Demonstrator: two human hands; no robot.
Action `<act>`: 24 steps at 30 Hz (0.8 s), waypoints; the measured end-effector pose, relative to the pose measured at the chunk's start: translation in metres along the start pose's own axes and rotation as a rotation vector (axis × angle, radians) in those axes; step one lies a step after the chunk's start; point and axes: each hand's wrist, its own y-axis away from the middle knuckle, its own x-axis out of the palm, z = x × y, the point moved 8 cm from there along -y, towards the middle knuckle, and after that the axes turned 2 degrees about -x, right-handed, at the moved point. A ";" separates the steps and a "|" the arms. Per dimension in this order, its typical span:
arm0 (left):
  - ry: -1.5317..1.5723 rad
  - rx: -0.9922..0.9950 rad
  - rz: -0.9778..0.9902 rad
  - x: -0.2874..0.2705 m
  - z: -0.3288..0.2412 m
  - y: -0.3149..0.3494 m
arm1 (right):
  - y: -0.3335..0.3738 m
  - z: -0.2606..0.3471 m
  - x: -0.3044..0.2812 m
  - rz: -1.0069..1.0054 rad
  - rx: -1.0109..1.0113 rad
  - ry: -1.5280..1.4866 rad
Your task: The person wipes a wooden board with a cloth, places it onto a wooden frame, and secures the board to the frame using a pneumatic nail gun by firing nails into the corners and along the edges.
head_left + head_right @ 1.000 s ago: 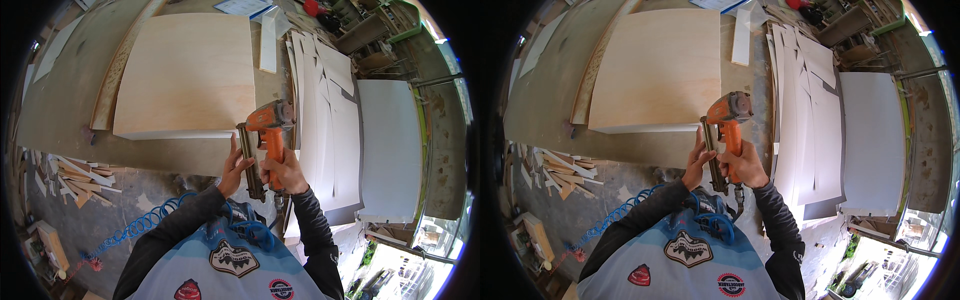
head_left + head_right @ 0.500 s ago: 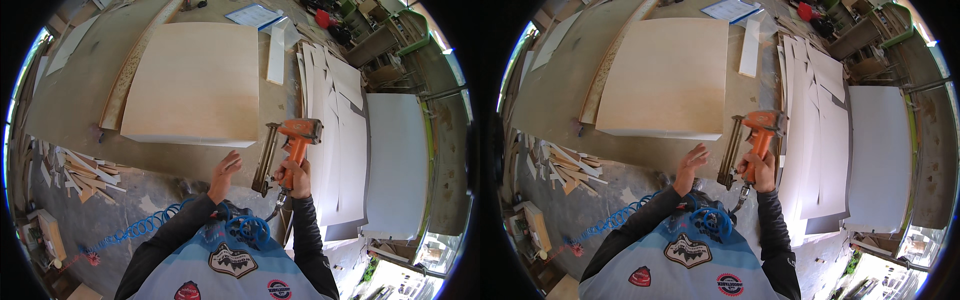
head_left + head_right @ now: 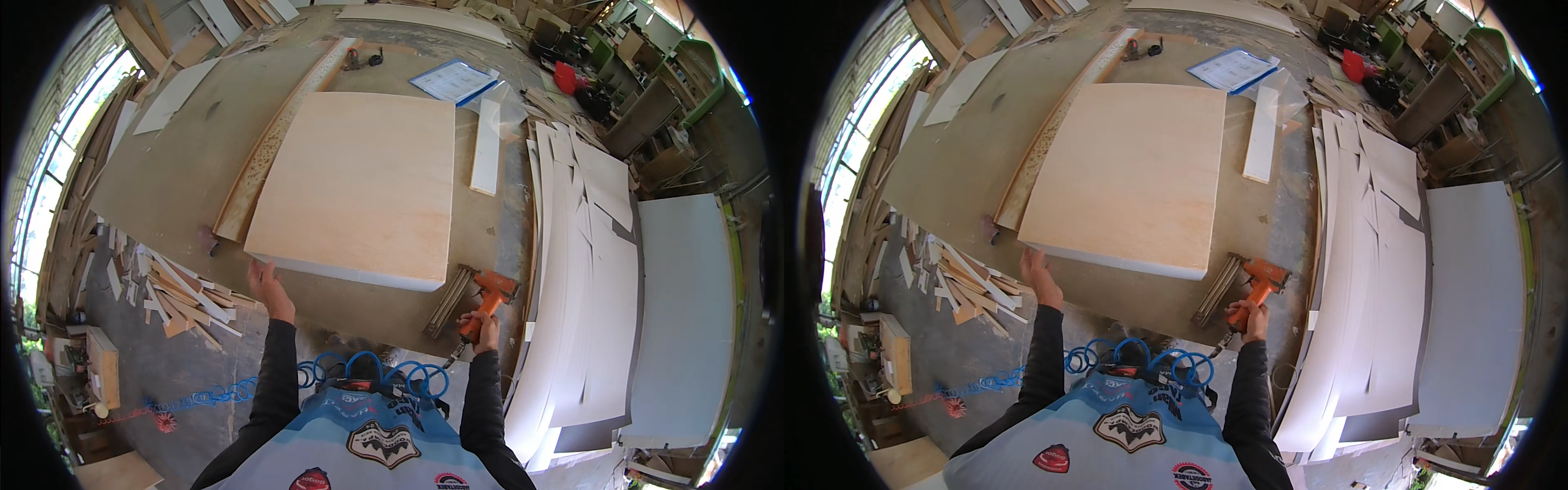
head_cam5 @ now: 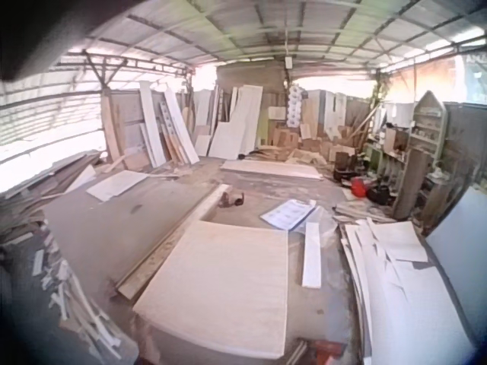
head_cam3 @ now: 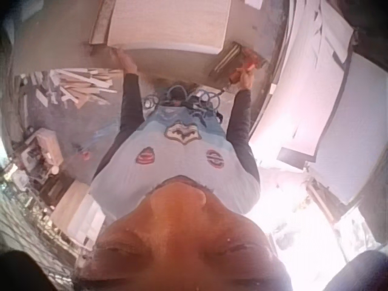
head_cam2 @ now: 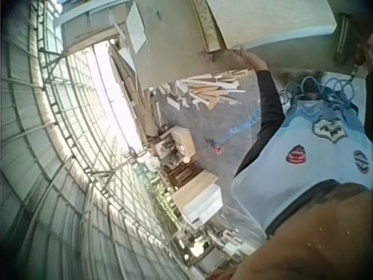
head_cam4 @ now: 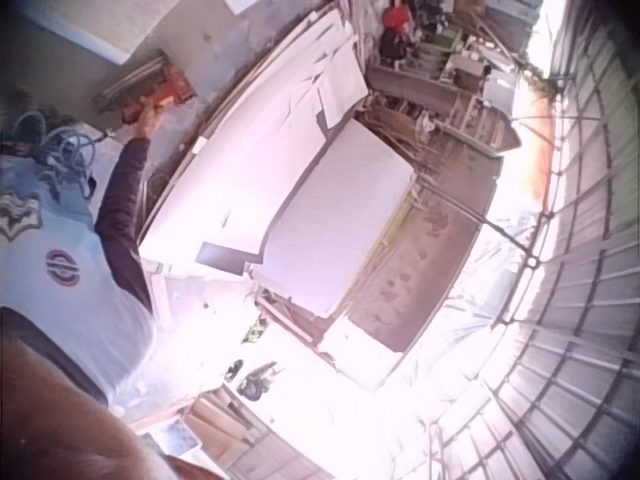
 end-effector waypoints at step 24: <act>-0.017 0.180 0.223 0.047 0.007 -0.076 | -0.188 0.160 0.260 0.251 -0.302 0.423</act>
